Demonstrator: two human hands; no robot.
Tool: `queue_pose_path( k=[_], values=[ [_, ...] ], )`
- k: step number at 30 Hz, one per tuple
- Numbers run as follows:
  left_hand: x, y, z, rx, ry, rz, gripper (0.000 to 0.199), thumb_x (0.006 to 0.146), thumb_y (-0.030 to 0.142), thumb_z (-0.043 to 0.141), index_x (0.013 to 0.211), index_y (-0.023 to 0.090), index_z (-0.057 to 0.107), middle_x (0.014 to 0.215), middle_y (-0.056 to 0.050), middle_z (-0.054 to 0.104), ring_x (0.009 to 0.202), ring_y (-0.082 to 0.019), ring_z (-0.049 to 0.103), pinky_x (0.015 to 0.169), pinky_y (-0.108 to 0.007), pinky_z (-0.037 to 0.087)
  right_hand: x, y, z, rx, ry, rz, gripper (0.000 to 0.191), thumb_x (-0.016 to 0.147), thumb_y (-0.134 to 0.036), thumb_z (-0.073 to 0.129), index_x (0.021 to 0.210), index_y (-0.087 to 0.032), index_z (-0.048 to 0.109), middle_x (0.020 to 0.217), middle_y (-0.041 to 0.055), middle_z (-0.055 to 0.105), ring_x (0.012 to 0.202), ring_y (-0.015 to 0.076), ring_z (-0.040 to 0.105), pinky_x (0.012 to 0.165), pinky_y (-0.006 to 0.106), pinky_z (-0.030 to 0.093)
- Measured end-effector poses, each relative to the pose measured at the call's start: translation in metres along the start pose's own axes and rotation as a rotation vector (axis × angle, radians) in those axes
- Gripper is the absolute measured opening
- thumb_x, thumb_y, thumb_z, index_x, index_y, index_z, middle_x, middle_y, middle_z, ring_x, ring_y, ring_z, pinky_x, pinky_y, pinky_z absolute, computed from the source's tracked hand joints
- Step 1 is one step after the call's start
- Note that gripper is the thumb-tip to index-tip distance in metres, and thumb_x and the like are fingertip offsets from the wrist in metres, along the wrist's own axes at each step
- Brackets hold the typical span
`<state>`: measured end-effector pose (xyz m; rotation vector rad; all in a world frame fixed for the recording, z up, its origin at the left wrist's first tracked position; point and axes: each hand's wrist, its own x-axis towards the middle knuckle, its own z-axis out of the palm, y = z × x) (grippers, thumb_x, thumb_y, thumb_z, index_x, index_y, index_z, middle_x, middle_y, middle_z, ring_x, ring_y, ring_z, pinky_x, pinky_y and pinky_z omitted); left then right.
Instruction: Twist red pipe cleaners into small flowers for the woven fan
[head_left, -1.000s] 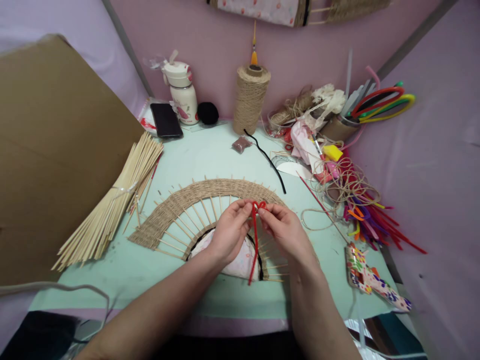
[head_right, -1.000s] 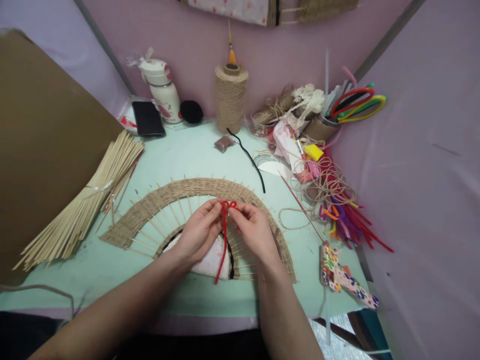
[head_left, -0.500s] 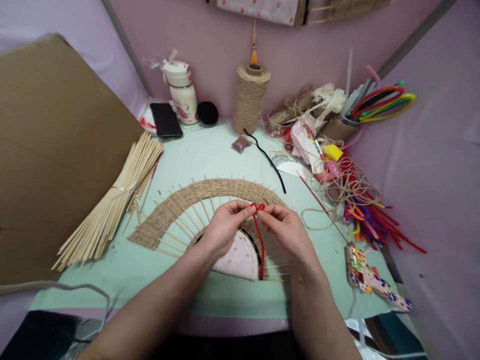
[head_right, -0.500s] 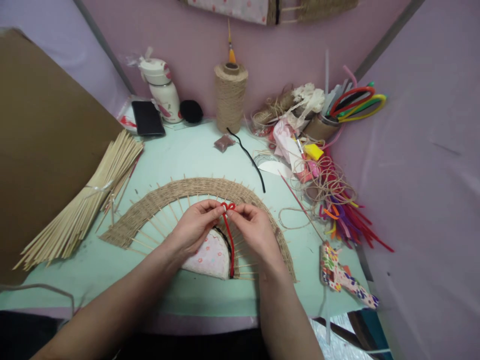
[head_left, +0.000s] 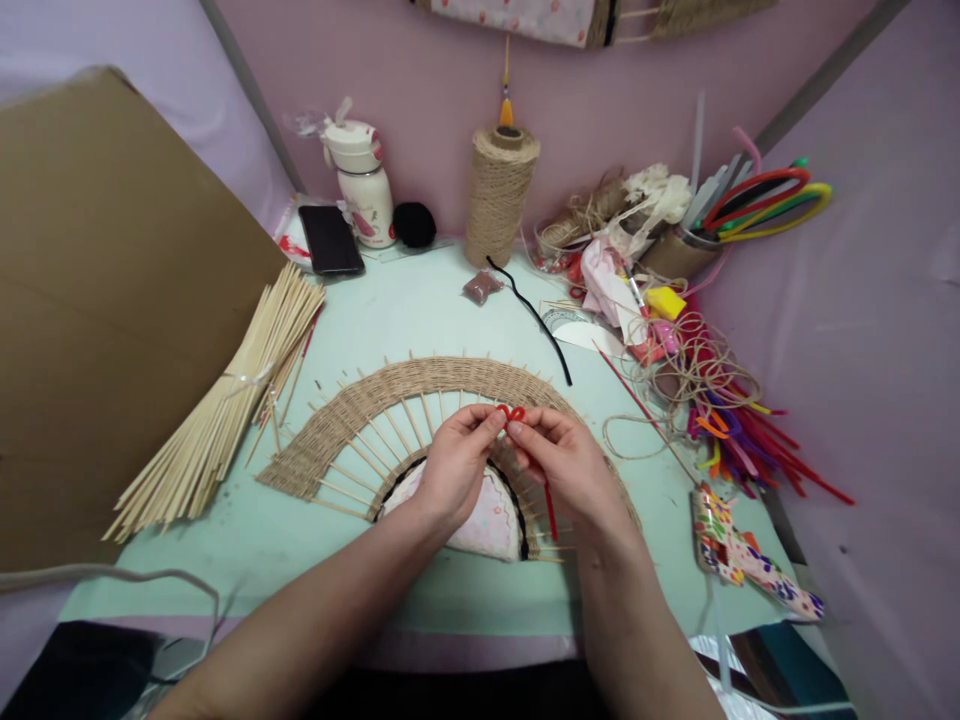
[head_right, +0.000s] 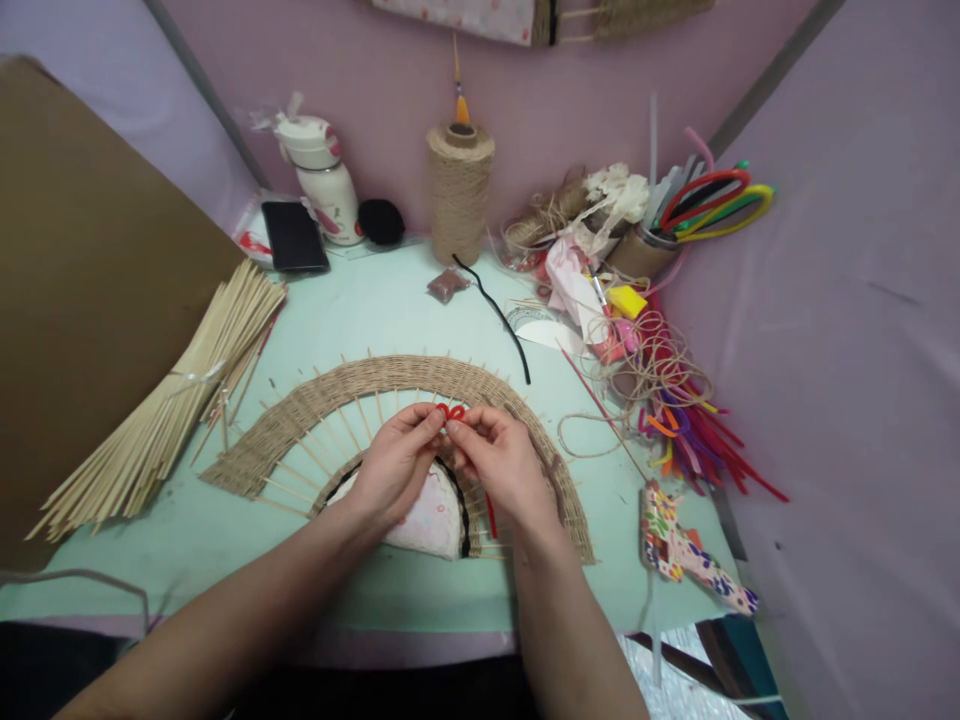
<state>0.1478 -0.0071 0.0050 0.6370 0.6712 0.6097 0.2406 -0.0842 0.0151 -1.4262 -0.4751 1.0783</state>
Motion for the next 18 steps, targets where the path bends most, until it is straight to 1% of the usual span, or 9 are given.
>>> queue_pose_path(
  k=[3, 6, 8, 10, 11, 12, 15, 18],
  values=[
    [0.0, 0.001, -0.001, 0.007, -0.006, -0.019, 0.023, 0.065, 0.028, 0.08, 0.073, 0.014, 0.065, 0.072, 0.0, 0.063, 0.067, -0.007, 0.052, 0.066, -0.02, 0.04, -0.001, -0.003, -0.002, -0.063, 0.017, -0.018, 0.029, 0.077, -0.043, 0.069, 0.072, -0.017, 0.057, 0.051, -0.0064, 0.047, 0.044, 0.0062, 0.038, 0.042, 0.02, 0.025],
    [0.002, 0.006, -0.002, 0.074, -0.036, -0.041, 0.024, 0.066, 0.029, 0.08, 0.073, 0.014, 0.064, 0.071, 0.001, 0.06, 0.062, -0.006, 0.048, 0.061, -0.019, 0.038, -0.002, -0.008, -0.003, -0.093, 0.037, 0.002, 0.029, 0.075, -0.044, 0.069, 0.071, -0.018, 0.056, 0.052, -0.0062, 0.046, 0.045, 0.0068, 0.036, 0.043, 0.021, 0.025],
    [0.005, 0.013, -0.004, 0.156, -0.052, -0.057, 0.026, 0.068, 0.034, 0.078, 0.075, 0.014, 0.062, 0.07, 0.001, 0.058, 0.058, -0.006, 0.044, 0.056, -0.02, 0.035, -0.002, -0.011, -0.004, -0.095, 0.047, 0.027, 0.03, 0.074, -0.045, 0.07, 0.071, -0.018, 0.055, 0.052, -0.006, 0.047, 0.044, 0.0072, 0.035, 0.043, 0.022, 0.025],
    [0.008, 0.022, -0.007, 0.252, -0.035, -0.055, 0.03, 0.072, 0.042, 0.074, 0.078, 0.015, 0.062, 0.068, 0.001, 0.056, 0.055, -0.006, 0.043, 0.052, -0.02, 0.032, -0.002, -0.012, -0.005, -0.098, 0.053, 0.033, 0.031, 0.072, -0.046, 0.07, 0.071, -0.019, 0.055, 0.051, -0.0058, 0.047, 0.044, 0.0075, 0.035, 0.043, 0.022, 0.024],
    [0.01, 0.026, -0.009, 0.303, -0.057, -0.063, 0.033, 0.075, 0.047, 0.069, 0.079, 0.015, 0.062, 0.064, 0.002, 0.054, 0.053, -0.006, 0.041, 0.05, -0.02, 0.029, -0.002, -0.012, -0.006, -0.105, 0.05, 0.032, 0.031, 0.072, -0.046, 0.07, 0.071, -0.019, 0.055, 0.051, -0.0058, 0.047, 0.044, 0.0076, 0.035, 0.043, 0.022, 0.024],
    [0.011, 0.031, -0.01, 0.367, -0.089, -0.078, 0.036, 0.076, 0.051, 0.066, 0.075, 0.015, 0.061, 0.059, 0.003, 0.051, 0.049, -0.006, 0.038, 0.047, -0.021, 0.025, -0.002, -0.013, -0.007, -0.116, 0.043, 0.032, 0.031, 0.072, -0.045, 0.07, 0.07, -0.019, 0.055, 0.052, -0.0057, 0.047, 0.045, 0.0077, 0.036, 0.044, 0.023, 0.025],
    [0.012, 0.042, -0.015, 0.585, -0.184, -0.11, 0.039, 0.077, 0.052, 0.065, 0.065, 0.015, 0.056, 0.052, 0.005, 0.044, 0.043, -0.005, 0.031, 0.043, -0.021, 0.019, -0.004, -0.014, -0.006, -0.156, 0.029, 0.037, 0.029, 0.072, -0.044, 0.07, 0.068, -0.019, 0.056, 0.054, -0.0055, 0.048, 0.047, 0.0079, 0.037, 0.046, 0.023, 0.027],
    [0.01, 0.047, -0.015, 0.68, -0.211, -0.21, 0.044, 0.078, 0.056, 0.06, 0.061, 0.016, 0.057, 0.046, 0.005, 0.041, 0.038, -0.005, 0.027, 0.041, -0.023, 0.015, -0.005, -0.016, -0.003, -0.206, 0.025, 0.021, 0.026, 0.072, -0.041, 0.069, 0.067, -0.018, 0.058, 0.056, -0.0053, 0.05, 0.049, 0.0081, 0.038, 0.048, 0.023, 0.03]
  ],
)
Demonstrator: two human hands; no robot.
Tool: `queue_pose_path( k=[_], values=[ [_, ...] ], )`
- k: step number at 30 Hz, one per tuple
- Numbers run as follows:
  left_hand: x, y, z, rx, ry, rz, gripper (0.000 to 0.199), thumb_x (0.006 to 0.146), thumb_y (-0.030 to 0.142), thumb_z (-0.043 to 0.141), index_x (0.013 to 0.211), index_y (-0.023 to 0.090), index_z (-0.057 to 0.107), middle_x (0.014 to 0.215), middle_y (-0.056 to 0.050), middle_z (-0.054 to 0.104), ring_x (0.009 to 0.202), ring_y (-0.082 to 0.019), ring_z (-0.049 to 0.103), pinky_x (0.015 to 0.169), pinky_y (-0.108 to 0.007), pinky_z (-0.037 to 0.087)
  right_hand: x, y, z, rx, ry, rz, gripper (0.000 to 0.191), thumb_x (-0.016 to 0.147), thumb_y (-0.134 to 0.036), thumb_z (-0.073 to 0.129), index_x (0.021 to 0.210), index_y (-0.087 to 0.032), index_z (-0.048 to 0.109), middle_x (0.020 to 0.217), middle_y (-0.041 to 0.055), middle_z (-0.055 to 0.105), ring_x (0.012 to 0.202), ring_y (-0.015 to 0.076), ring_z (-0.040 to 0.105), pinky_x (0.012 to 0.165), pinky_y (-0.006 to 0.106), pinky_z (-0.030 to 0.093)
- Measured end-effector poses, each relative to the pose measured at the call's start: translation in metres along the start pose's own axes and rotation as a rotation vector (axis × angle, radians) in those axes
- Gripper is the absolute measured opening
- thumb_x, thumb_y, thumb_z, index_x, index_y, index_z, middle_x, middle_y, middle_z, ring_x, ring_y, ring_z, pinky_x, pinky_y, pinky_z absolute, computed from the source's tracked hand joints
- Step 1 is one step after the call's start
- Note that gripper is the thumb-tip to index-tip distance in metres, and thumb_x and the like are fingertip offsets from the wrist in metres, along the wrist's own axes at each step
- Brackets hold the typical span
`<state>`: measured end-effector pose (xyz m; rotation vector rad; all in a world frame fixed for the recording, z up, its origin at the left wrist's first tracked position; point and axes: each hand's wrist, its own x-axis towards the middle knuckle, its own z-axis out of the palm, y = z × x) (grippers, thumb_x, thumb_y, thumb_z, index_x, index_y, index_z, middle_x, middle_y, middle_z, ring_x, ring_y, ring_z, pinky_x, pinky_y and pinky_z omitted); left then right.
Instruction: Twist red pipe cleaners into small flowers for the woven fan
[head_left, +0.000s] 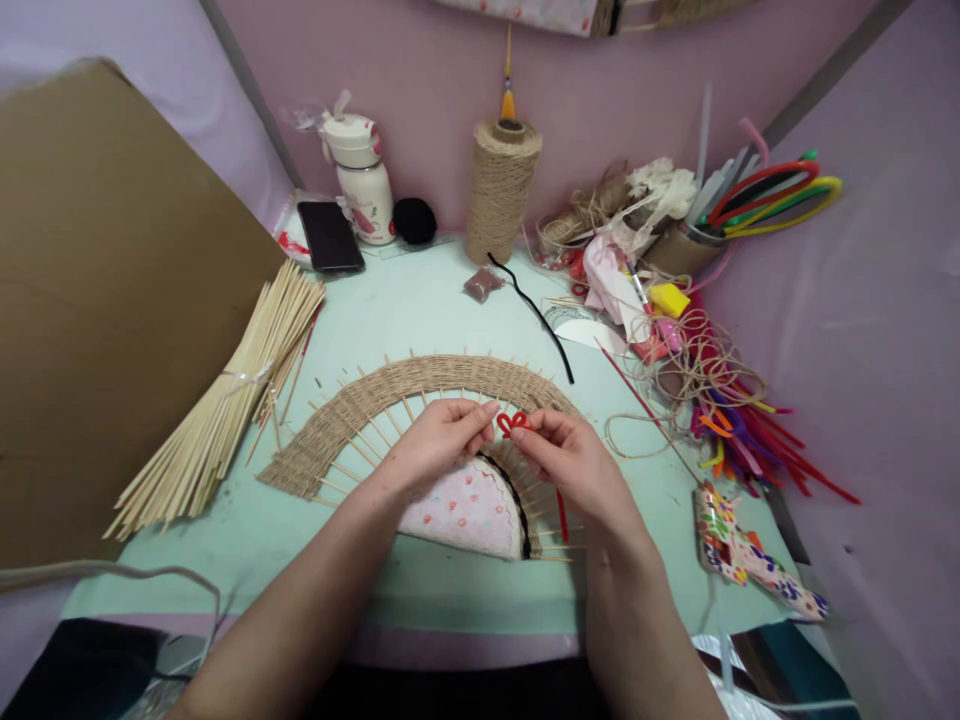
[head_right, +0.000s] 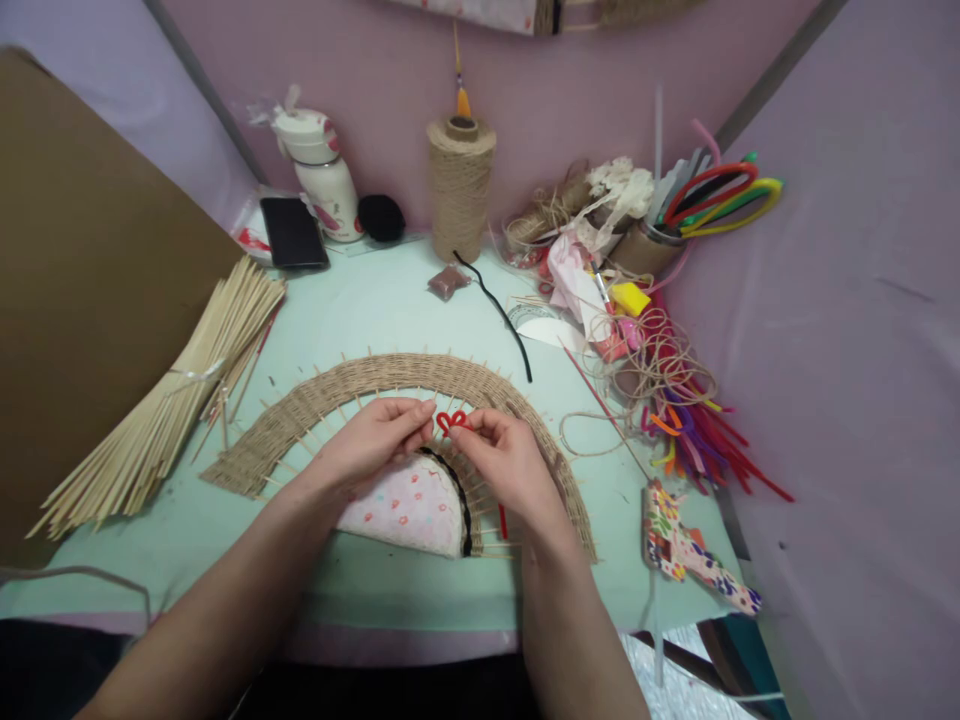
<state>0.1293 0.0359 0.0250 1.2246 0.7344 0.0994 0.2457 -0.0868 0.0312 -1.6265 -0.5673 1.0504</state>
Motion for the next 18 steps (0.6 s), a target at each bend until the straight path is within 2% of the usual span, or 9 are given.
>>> queue_pose_path(
  k=[3, 7, 12, 18],
  values=[
    [-0.001, 0.002, 0.001, 0.009, -0.021, -0.098, 0.05, 0.077, 0.061, 0.057, 0.055, 0.016, 0.058, 0.039, 0.004, 0.041, 0.033, -0.005, 0.024, 0.039, -0.025, 0.011, -0.001, -0.001, 0.003, -0.058, -0.009, -0.036, 0.023, 0.074, -0.038, 0.067, 0.067, -0.018, 0.059, 0.058, -0.004, 0.054, 0.052, 0.0092, 0.042, 0.051, 0.024, 0.033],
    [-0.001, 0.003, 0.003, 0.039, -0.022, -0.128, 0.053, 0.075, 0.061, 0.058, 0.048, 0.016, 0.056, 0.035, 0.003, 0.039, 0.032, -0.006, 0.027, 0.039, -0.025, 0.013, -0.002, 0.005, 0.006, -0.148, -0.032, -0.119, 0.02, 0.078, -0.037, 0.063, 0.073, -0.018, 0.062, 0.067, -0.0008, 0.06, 0.061, 0.0123, 0.05, 0.057, 0.024, 0.038],
    [0.0, 0.003, 0.003, 0.024, 0.001, -0.156, 0.045, 0.076, 0.05, 0.06, 0.046, 0.017, 0.053, 0.035, 0.004, 0.037, 0.031, -0.005, 0.026, 0.037, -0.024, 0.011, -0.003, 0.01, 0.006, -0.211, -0.056, -0.181, 0.018, 0.083, -0.036, 0.06, 0.078, -0.019, 0.064, 0.075, 0.0006, 0.064, 0.067, 0.0137, 0.053, 0.061, 0.025, 0.04],
    [0.0, 0.002, 0.003, -0.045, -0.011, -0.196, 0.034, 0.073, 0.041, 0.062, 0.05, 0.017, 0.054, 0.038, 0.004, 0.039, 0.032, -0.004, 0.022, 0.036, -0.023, 0.006, -0.002, 0.01, 0.004, -0.169, -0.042, -0.155, 0.019, 0.081, -0.038, 0.062, 0.078, -0.019, 0.064, 0.074, 0.0005, 0.064, 0.066, 0.0137, 0.053, 0.06, 0.025, 0.04]
  ],
)
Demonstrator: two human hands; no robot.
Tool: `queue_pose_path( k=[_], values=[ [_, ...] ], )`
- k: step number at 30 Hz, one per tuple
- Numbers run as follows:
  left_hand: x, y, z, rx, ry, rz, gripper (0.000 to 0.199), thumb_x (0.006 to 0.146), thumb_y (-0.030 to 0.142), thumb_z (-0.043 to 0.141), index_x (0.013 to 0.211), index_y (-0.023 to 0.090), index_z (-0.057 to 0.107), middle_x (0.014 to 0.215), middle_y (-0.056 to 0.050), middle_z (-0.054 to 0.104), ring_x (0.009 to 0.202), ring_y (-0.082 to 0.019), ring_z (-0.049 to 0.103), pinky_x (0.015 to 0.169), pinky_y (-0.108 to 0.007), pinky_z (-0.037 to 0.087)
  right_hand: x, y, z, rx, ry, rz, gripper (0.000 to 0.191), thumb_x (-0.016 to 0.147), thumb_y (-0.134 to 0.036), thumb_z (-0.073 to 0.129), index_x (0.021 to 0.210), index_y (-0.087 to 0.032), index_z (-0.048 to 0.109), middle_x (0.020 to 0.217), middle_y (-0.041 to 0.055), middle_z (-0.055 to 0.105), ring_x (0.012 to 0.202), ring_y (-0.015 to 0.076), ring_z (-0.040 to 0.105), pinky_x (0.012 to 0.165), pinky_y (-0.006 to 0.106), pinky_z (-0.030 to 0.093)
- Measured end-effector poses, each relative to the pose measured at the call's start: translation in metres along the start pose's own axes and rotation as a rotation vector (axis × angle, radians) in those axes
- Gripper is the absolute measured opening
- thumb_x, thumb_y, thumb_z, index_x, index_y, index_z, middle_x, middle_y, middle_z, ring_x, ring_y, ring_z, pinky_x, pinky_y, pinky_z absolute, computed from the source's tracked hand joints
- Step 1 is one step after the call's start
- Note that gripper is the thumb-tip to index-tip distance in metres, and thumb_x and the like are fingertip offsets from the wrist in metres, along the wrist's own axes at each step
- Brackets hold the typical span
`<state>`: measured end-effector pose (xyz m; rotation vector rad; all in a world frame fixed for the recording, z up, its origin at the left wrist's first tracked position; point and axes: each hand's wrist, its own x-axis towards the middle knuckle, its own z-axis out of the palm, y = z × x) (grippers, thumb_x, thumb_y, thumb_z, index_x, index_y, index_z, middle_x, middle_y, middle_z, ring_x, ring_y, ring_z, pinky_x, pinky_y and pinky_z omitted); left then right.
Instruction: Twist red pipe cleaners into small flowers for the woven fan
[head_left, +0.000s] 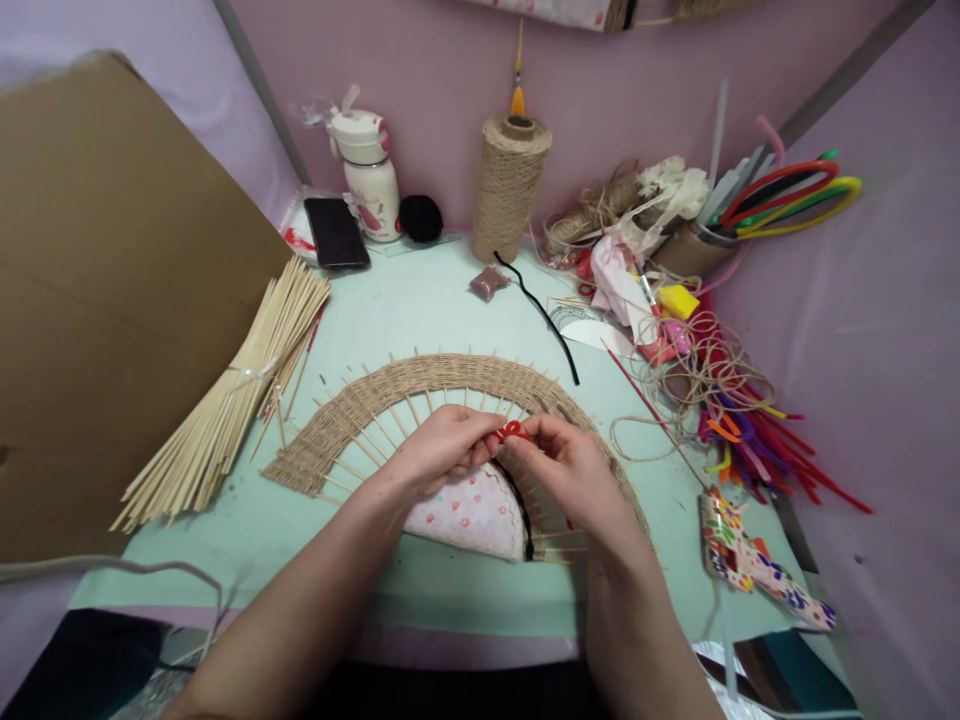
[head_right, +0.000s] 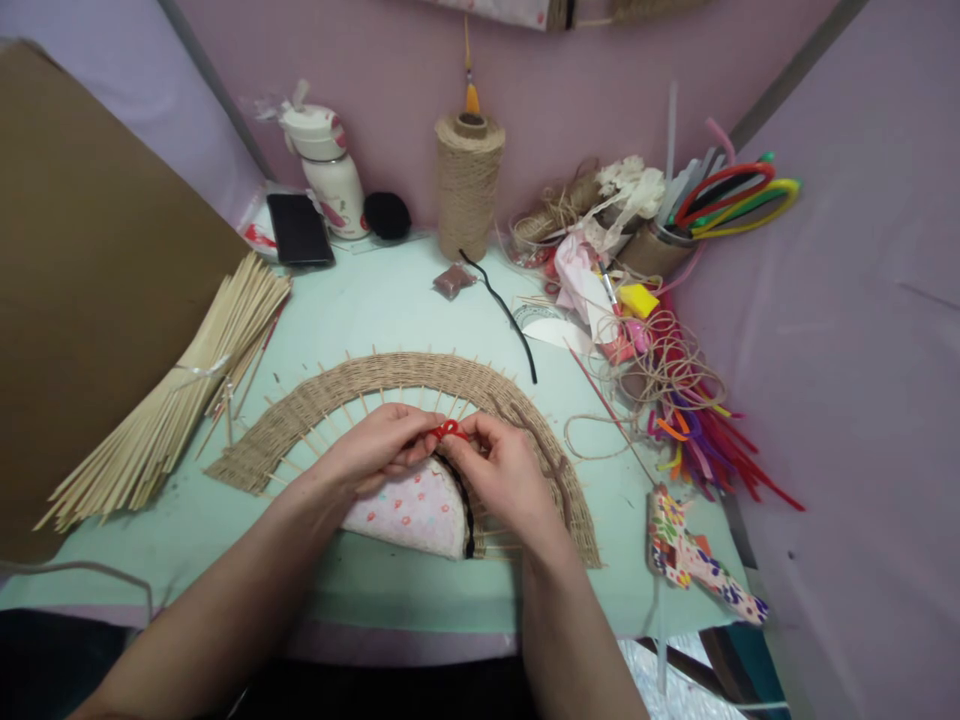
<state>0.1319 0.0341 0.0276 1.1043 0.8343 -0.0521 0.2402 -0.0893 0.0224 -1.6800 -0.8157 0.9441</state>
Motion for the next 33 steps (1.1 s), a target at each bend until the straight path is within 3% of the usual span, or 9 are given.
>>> queue_pose_path(
  k=[11, 21, 27, 33],
  values=[
    [0.0, 0.0, 0.0, -0.063, -0.065, -0.047, 0.031, 0.071, 0.04, 0.065, 0.056, 0.015, 0.056, 0.044, 0.004, 0.044, 0.034, -0.002, 0.02, 0.037, -0.021, 0.006, 0.002, -0.005, -0.001, 0.076, -0.002, 0.035, 0.017, 0.078, -0.035, 0.064, 0.073, -0.019, 0.063, 0.068, -0.0012, 0.061, 0.063, 0.0128, 0.051, 0.058, 0.025, 0.038],
    [-0.002, -0.002, -0.001, 0.082, -0.061, 0.099, 0.028, 0.072, 0.039, 0.063, 0.058, 0.016, 0.055, 0.051, 0.003, 0.049, 0.038, -0.004, 0.028, 0.04, -0.023, 0.015, 0.003, -0.01, -0.003, 0.076, 0.012, 0.092, 0.017, 0.075, -0.034, 0.065, 0.067, -0.018, 0.062, 0.062, -0.0031, 0.056, 0.057, 0.0111, 0.045, 0.054, 0.024, 0.033],
    [-0.004, -0.001, -0.006, 0.33, -0.058, 0.325, 0.021, 0.079, 0.034, 0.057, 0.068, 0.017, 0.061, 0.061, 0.001, 0.055, 0.055, -0.01, 0.046, 0.054, -0.023, 0.033, 0.003, -0.008, -0.006, 0.103, 0.006, 0.118, 0.021, 0.075, -0.036, 0.066, 0.067, -0.018, 0.059, 0.057, -0.0049, 0.05, 0.051, 0.009, 0.038, 0.051, 0.024, 0.029],
    [-0.007, 0.002, -0.009, 0.676, 0.016, 0.615, 0.02, 0.087, 0.032, 0.052, 0.078, 0.019, 0.065, 0.074, -0.002, 0.063, 0.071, -0.015, 0.055, 0.066, -0.025, 0.038, 0.003, -0.008, -0.008, 0.187, -0.028, 0.14, 0.025, 0.074, -0.039, 0.068, 0.066, -0.018, 0.057, 0.056, -0.0055, 0.047, 0.05, 0.0081, 0.035, 0.049, 0.024, 0.026]
  ],
)
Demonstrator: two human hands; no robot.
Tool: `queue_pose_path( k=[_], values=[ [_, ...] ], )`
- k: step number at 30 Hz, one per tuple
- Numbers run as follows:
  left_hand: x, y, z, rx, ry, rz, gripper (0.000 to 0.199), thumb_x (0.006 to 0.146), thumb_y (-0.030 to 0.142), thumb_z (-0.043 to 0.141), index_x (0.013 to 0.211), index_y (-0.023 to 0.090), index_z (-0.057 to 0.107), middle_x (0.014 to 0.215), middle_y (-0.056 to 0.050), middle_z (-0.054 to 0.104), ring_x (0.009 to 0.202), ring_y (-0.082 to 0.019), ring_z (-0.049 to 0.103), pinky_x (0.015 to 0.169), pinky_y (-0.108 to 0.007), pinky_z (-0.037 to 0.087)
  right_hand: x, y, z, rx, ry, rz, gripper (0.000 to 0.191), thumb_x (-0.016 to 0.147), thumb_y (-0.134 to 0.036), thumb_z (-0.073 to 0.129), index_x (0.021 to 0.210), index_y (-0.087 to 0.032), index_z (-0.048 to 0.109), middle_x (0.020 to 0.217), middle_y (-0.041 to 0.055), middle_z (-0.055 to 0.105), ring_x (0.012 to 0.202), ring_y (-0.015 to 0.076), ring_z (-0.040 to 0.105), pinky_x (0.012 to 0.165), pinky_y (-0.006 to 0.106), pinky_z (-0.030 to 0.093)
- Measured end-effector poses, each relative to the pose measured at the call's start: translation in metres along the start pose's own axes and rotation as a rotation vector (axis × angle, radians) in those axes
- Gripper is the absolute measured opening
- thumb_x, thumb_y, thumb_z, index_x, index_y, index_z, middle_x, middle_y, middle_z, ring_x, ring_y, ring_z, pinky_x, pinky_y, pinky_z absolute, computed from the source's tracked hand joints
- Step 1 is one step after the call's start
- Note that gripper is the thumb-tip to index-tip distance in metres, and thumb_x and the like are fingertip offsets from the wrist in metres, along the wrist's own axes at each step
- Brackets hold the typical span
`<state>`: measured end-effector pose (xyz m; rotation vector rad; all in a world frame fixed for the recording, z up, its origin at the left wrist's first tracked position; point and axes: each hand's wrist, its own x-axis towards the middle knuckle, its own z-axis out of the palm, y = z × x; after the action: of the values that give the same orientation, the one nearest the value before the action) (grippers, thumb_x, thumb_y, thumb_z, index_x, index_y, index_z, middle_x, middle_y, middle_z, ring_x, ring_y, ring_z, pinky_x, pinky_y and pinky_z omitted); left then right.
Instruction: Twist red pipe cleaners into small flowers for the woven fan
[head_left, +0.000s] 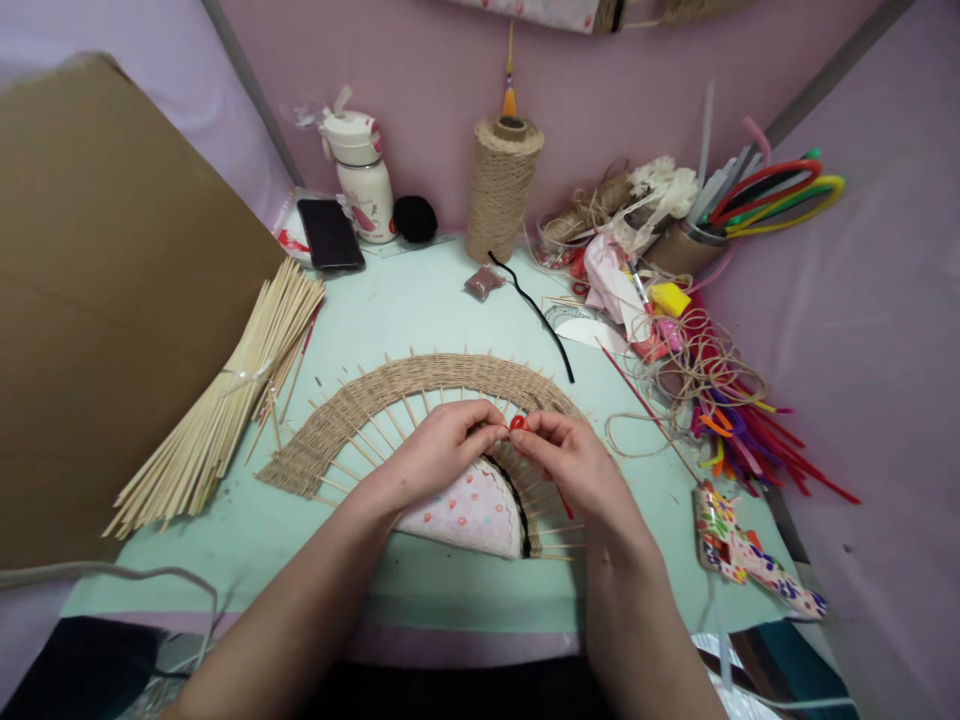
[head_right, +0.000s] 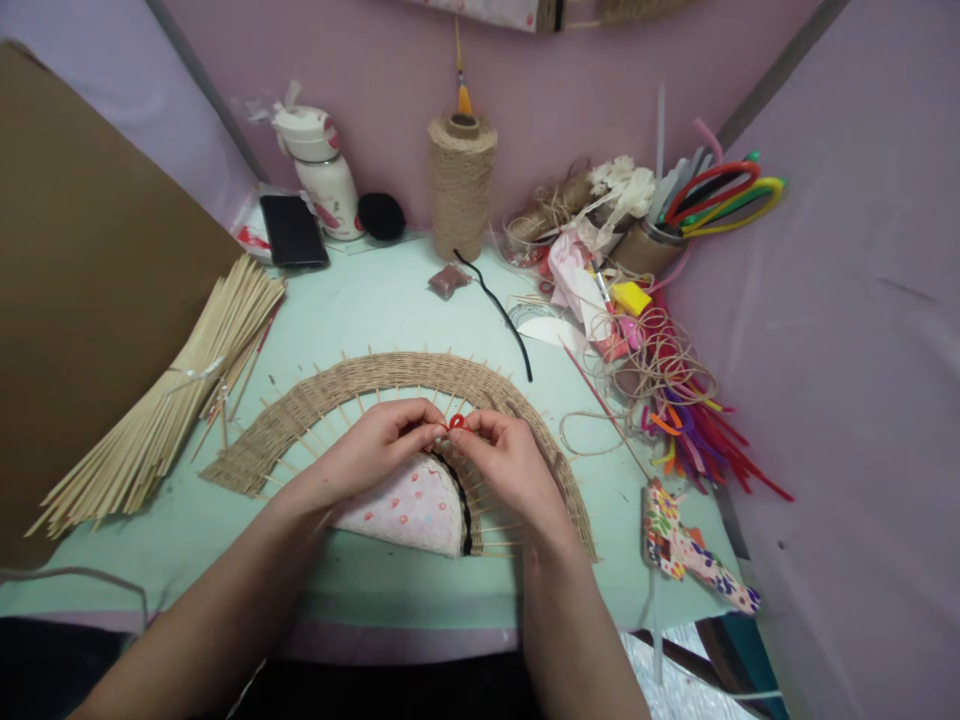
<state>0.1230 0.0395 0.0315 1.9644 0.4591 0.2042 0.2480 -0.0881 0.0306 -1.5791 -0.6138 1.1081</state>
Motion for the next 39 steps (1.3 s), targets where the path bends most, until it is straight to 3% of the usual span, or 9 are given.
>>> queue_pose_path(
  k=[4, 9, 11, 13, 16, 18, 25, 31, 39],
  values=[
    [0.0, -0.002, 0.001, 0.16, 0.035, 0.165, 0.019, 0.09, 0.029, 0.049, 0.082, 0.019, 0.063, 0.078, -0.003, 0.063, 0.073, -0.016, 0.055, 0.07, -0.026, 0.04, 0.001, 0.003, -0.002, 0.048, -0.05, 0.014, 0.026, 0.076, -0.039, 0.067, 0.066, -0.017, 0.056, 0.055, -0.0057, 0.045, 0.049, 0.0074, 0.034, 0.047, 0.023, 0.024],
    [0.001, -0.003, 0.005, 0.235, 0.039, 0.249, 0.019, 0.091, 0.026, 0.047, 0.083, 0.017, 0.061, 0.079, -0.004, 0.062, 0.076, -0.016, 0.054, 0.073, -0.029, 0.042, 0.003, 0.006, -0.003, 0.129, -0.087, 0.036, 0.025, 0.076, -0.037, 0.068, 0.066, -0.017, 0.055, 0.055, -0.0056, 0.047, 0.047, 0.0062, 0.033, 0.045, 0.022, 0.021],
    [0.002, -0.003, 0.007, 0.126, 0.092, 0.196, 0.016, 0.089, 0.026, 0.05, 0.083, 0.018, 0.061, 0.08, -0.003, 0.063, 0.076, -0.016, 0.055, 0.073, -0.028, 0.042, 0.002, 0.007, -0.001, 0.174, -0.06, 0.033, 0.026, 0.075, -0.037, 0.069, 0.067, -0.017, 0.055, 0.055, -0.0058, 0.047, 0.047, 0.006, 0.033, 0.045, 0.022, 0.021],
    [0.003, -0.003, 0.01, -0.091, 0.148, 0.057, 0.014, 0.087, 0.029, 0.054, 0.085, 0.018, 0.062, 0.078, -0.002, 0.062, 0.072, -0.014, 0.054, 0.068, -0.026, 0.042, 0.002, 0.007, 0.001, 0.189, 0.016, 0.015, 0.025, 0.075, -0.038, 0.07, 0.07, -0.017, 0.056, 0.055, -0.0062, 0.047, 0.047, 0.0061, 0.034, 0.045, 0.022, 0.021],
    [0.005, -0.003, 0.012, -0.432, 0.175, -0.17, 0.018, 0.084, 0.034, 0.058, 0.084, 0.017, 0.06, 0.069, 0.002, 0.056, 0.058, -0.009, 0.046, 0.056, -0.023, 0.036, 0.002, 0.008, 0.005, 0.141, 0.117, -0.008, 0.025, 0.075, -0.039, 0.069, 0.07, -0.018, 0.056, 0.052, -0.0069, 0.046, 0.046, 0.0066, 0.034, 0.045, 0.022, 0.023],
    [0.006, -0.002, 0.012, -0.561, 0.177, -0.242, 0.018, 0.08, 0.034, 0.062, 0.079, 0.016, 0.06, 0.065, 0.004, 0.052, 0.053, -0.007, 0.04, 0.052, -0.021, 0.031, 0.003, 0.009, 0.006, 0.091, 0.144, -0.021, 0.026, 0.076, -0.039, 0.069, 0.069, -0.018, 0.056, 0.052, -0.0069, 0.046, 0.047, 0.0068, 0.035, 0.045, 0.022, 0.024],
    [0.008, 0.003, 0.015, -0.796, 0.191, -0.373, 0.022, 0.064, 0.03, 0.075, 0.069, 0.014, 0.061, 0.056, 0.006, 0.05, 0.046, -0.003, 0.033, 0.047, -0.022, 0.023, 0.005, 0.011, 0.007, -0.012, 0.172, -0.069, 0.023, 0.077, -0.038, 0.067, 0.069, -0.018, 0.058, 0.053, -0.0065, 0.047, 0.047, 0.0076, 0.037, 0.048, 0.023, 0.028],
    [0.009, -0.003, 0.019, -1.021, 0.139, -0.396, 0.021, 0.062, 0.025, 0.078, 0.07, 0.011, 0.065, 0.056, 0.004, 0.051, 0.044, -0.001, 0.028, 0.044, -0.021, 0.013, 0.004, 0.01, 0.007, 0.033, 0.135, -0.039, 0.025, 0.076, -0.04, 0.068, 0.07, -0.018, 0.058, 0.053, -0.0069, 0.046, 0.047, 0.0073, 0.036, 0.046, 0.022, 0.027],
    [0.009, -0.011, 0.027, -1.218, 0.11, -0.418, 0.017, 0.063, 0.015, 0.077, 0.074, 0.008, 0.067, 0.068, -0.001, 0.056, 0.052, -0.001, 0.036, 0.043, -0.015, 0.019, 0.003, 0.011, 0.006, 0.167, 0.048, -0.004, 0.027, 0.075, -0.04, 0.07, 0.07, -0.017, 0.058, 0.053, -0.0061, 0.048, 0.044, 0.0057, 0.036, 0.044, 0.021, 0.024]
  ],
)
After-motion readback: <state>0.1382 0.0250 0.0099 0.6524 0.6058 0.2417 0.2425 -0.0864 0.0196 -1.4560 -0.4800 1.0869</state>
